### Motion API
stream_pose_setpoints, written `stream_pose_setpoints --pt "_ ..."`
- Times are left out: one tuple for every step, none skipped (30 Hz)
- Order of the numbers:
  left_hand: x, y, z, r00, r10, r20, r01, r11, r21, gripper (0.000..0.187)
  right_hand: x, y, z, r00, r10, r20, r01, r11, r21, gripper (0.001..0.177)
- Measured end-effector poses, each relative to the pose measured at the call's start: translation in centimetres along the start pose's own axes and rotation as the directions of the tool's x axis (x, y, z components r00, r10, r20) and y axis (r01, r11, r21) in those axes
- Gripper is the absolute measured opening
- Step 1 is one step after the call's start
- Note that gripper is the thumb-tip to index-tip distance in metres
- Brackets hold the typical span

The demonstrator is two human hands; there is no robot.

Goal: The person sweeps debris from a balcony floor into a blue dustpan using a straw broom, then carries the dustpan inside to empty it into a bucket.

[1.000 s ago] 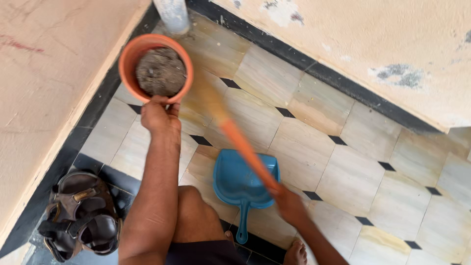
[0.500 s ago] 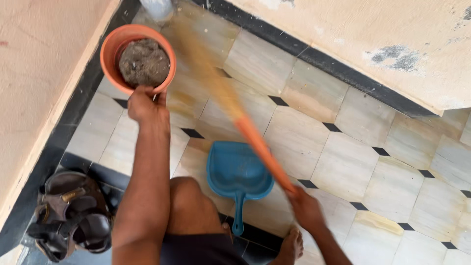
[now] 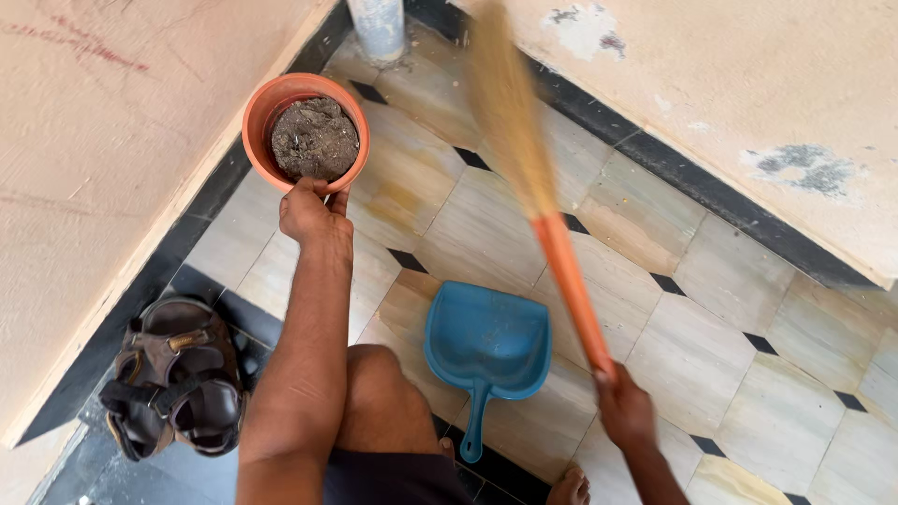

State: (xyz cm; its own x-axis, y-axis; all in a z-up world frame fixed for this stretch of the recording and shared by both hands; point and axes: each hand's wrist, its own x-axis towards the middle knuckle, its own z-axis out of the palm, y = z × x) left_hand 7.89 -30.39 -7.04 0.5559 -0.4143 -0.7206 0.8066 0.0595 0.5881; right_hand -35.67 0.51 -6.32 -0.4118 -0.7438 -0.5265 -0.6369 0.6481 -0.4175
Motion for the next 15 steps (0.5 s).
stream_pose_setpoints --pt "0.5 0.0 -0.3 1.000 0.008 -0.010 -0.008 1.000 -0.005 0.017 0.4 -1.8 0.9 0.998 -0.061 0.020 0.061 0.998 0.029 0.044" --pt "0.7 -0.1 -0.5 1.000 0.019 0.004 -0.019 0.999 -0.032 0.018 1.0 -3.8 1.9 0.992 -0.122 0.038 0.120 0.991 0.060 0.040" --pt "1.1 0.4 -0.3 0.999 0.040 0.028 -0.038 0.997 -0.067 0.019 1.7 -5.8 2.9 0.977 -0.207 0.044 0.204 0.977 0.062 0.040" --pt "1.0 1.0 -0.5 0.998 0.057 0.029 -0.054 0.995 -0.080 0.019 2.1 -7.4 3.6 0.956 -0.290 0.050 0.287 0.956 0.064 0.039" --pt "0.6 1.2 -0.8 0.999 0.033 -0.025 -0.035 0.996 -0.084 0.021 2.2 -8.5 4.1 0.952 -0.302 0.051 0.298 0.952 0.072 0.039" --pt "0.4 1.7 -0.9 0.997 0.008 -0.078 -0.015 0.996 -0.089 0.024 2.4 -9.5 4.9 0.928 -0.371 0.034 0.361 0.917 0.168 0.040" --pt "0.2 2.1 -1.2 0.996 0.015 -0.085 -0.022 0.995 -0.093 0.024 2.4 -10.0 5.5 0.902 -0.431 0.018 0.413 0.874 0.255 0.041" --pt "0.2 2.5 -1.6 0.996 0.024 -0.089 -0.034 0.994 -0.107 0.024 2.5 -10.6 6.4 0.900 -0.436 0.026 0.416 0.873 0.256 0.041" --pt "0.2 2.9 -1.6 0.995 0.034 -0.089 -0.045 0.991 -0.125 0.024 2.8 -11.5 7.2 0.858 -0.513 -0.023 0.484 0.793 0.369 0.041" --pt "0.2 3.3 -1.6 0.995 0.039 -0.093 -0.051 0.990 -0.130 0.024 3.0 -12.5 7.9 0.811 -0.579 -0.081 0.543 0.694 0.473 0.042" --pt "0.3 3.7 -1.9 0.993 0.045 -0.109 -0.059 0.991 -0.121 0.023 3.4 -13.6 8.5 0.765 -0.631 -0.130 0.611 0.649 0.453 0.042" --pt "0.3 4.0 -2.3 0.991 0.052 -0.126 -0.066 0.992 -0.111 0.022 4.3 -15.3 9.0 0.713 -0.678 -0.177 0.676 0.598 0.430 0.042" --pt "0.3 4.5 -2.6 0.990 0.060 -0.130 -0.075 0.991 -0.111 0.022 5.0 -17.1 9.6 0.665 -0.718 -0.206 0.697 0.497 0.516 0.041" --pt "0.2 4.9 -3.0 0.990 0.057 -0.132 -0.077 0.986 -0.150 0.023 5.6 -18.9 10.0 0.615 -0.751 -0.240 0.705 0.387 0.594 0.040" --pt "0.1 5.2 -3.1 0.990 0.054 -0.131 -0.078 0.978 -0.193 0.025 6.1 -20.5 10.2 0.610 -0.756 -0.238 0.705 0.380 0.599 0.040"
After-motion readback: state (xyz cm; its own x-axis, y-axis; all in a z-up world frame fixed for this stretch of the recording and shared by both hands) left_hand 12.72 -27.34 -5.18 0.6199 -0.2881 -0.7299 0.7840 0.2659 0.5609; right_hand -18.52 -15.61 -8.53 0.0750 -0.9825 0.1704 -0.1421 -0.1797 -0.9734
